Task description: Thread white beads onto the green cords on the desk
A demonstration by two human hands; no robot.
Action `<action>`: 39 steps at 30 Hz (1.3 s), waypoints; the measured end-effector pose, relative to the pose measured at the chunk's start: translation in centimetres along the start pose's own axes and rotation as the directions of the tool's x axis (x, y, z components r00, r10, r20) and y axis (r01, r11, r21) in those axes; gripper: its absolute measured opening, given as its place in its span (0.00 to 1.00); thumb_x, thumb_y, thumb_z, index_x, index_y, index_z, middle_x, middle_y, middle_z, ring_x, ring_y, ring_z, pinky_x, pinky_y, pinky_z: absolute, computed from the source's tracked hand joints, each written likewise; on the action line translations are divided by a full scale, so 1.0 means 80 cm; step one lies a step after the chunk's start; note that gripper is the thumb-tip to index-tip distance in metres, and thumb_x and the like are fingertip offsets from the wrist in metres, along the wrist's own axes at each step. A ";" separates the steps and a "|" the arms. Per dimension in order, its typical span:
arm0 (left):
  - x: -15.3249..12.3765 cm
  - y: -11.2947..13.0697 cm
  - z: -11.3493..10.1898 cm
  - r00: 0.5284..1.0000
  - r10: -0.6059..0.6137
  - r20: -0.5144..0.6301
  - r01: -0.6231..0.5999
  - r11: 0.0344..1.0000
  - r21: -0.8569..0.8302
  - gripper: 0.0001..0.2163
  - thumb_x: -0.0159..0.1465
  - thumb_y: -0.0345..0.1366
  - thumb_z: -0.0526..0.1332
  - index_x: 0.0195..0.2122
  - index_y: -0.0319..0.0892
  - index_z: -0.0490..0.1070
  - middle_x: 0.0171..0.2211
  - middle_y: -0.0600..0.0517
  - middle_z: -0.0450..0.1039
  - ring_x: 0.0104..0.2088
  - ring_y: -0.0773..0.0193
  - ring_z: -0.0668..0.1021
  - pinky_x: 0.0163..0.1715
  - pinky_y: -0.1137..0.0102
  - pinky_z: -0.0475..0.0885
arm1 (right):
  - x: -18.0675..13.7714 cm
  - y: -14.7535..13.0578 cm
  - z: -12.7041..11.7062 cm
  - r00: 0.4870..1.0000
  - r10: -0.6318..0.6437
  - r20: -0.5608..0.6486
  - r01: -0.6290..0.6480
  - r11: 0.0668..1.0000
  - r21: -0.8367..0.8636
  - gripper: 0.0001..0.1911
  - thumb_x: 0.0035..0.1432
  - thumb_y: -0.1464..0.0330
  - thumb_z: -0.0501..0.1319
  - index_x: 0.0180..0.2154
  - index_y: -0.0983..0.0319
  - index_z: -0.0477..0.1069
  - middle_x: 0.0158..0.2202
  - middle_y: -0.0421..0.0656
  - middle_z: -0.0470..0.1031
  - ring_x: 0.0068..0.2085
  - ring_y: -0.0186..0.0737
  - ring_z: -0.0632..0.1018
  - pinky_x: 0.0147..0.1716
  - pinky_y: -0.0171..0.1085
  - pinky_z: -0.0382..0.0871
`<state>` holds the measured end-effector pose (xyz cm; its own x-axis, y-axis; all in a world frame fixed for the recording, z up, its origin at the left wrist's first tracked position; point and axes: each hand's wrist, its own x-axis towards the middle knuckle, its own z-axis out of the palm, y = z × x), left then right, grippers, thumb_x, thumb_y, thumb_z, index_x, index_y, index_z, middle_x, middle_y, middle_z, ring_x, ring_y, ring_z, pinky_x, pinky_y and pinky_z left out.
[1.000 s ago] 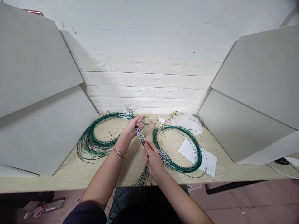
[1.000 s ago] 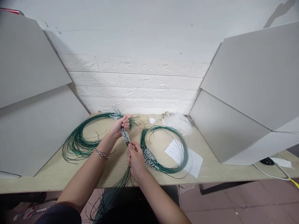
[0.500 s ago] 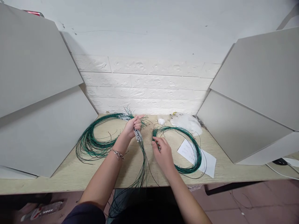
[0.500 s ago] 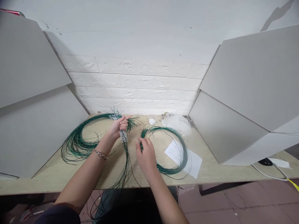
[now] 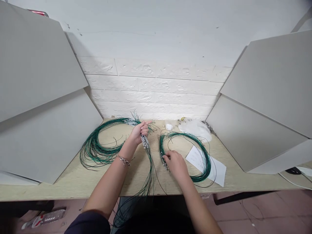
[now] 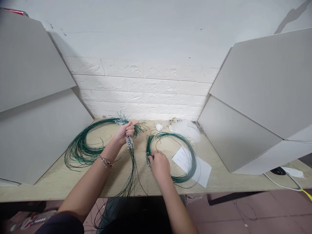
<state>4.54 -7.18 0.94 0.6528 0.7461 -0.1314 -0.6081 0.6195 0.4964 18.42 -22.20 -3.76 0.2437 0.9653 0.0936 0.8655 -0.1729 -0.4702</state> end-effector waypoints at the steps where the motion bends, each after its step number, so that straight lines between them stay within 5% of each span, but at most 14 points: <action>1: 0.000 0.000 -0.001 1.000 0.001 0.004 -0.001 1.000 0.000 0.13 0.65 0.33 0.43 0.42 0.29 0.61 0.12 0.62 0.48 0.09 0.78 0.56 0.06 0.84 0.50 | 0.001 0.001 0.000 1.000 0.007 -0.004 -0.007 0.999 0.034 0.10 0.54 0.68 0.53 0.31 0.63 0.71 0.33 0.46 0.72 0.36 0.40 0.71 0.34 0.33 0.57; 13: -0.001 0.000 0.000 1.000 -0.025 0.001 0.025 0.999 0.021 0.12 0.64 0.32 0.45 0.42 0.29 0.62 0.12 0.62 0.48 0.09 0.78 0.56 0.06 0.84 0.49 | 0.004 0.011 -0.009 0.981 0.072 -0.178 0.020 0.883 0.469 0.13 0.55 0.62 0.50 0.29 0.63 0.68 0.25 0.40 0.71 0.26 0.34 0.69 0.28 0.31 0.58; 21: 0.000 -0.006 0.001 0.996 -0.084 -0.017 0.086 0.990 0.110 0.11 0.63 0.33 0.47 0.40 0.31 0.64 0.13 0.62 0.46 0.09 0.78 0.53 0.05 0.84 0.47 | 0.010 -0.012 -0.036 0.919 0.073 -0.387 0.154 0.838 0.524 0.13 0.57 0.60 0.48 0.31 0.62 0.64 0.20 0.36 0.61 0.21 0.31 0.62 0.23 0.30 0.54; 31: 0.000 -0.020 0.011 0.998 -0.061 0.003 0.058 0.952 0.301 0.29 0.55 0.57 0.46 0.37 0.32 0.67 0.12 0.63 0.42 0.09 0.78 0.47 0.06 0.82 0.43 | 0.041 -0.060 -0.023 0.944 -0.147 -0.296 0.276 0.843 0.462 0.11 0.57 0.64 0.47 0.29 0.61 0.64 0.22 0.37 0.65 0.24 0.33 0.65 0.24 0.31 0.54; 39: 0.000 -0.029 0.009 1.000 0.012 -0.025 -0.001 0.914 0.407 0.16 0.58 0.44 0.55 0.38 0.34 0.68 0.13 0.62 0.42 0.10 0.79 0.47 0.07 0.83 0.42 | 0.047 -0.065 -0.003 0.961 -0.196 -0.194 0.259 0.884 0.389 0.09 0.56 0.67 0.48 0.31 0.60 0.65 0.25 0.39 0.69 0.26 0.34 0.68 0.26 0.31 0.55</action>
<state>6.27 -8.80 0.42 0.6339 0.7594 -0.1464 -0.3728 0.4659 0.8025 14.91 -17.74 -0.74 0.1497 0.9238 0.3525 0.6583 0.1728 -0.7326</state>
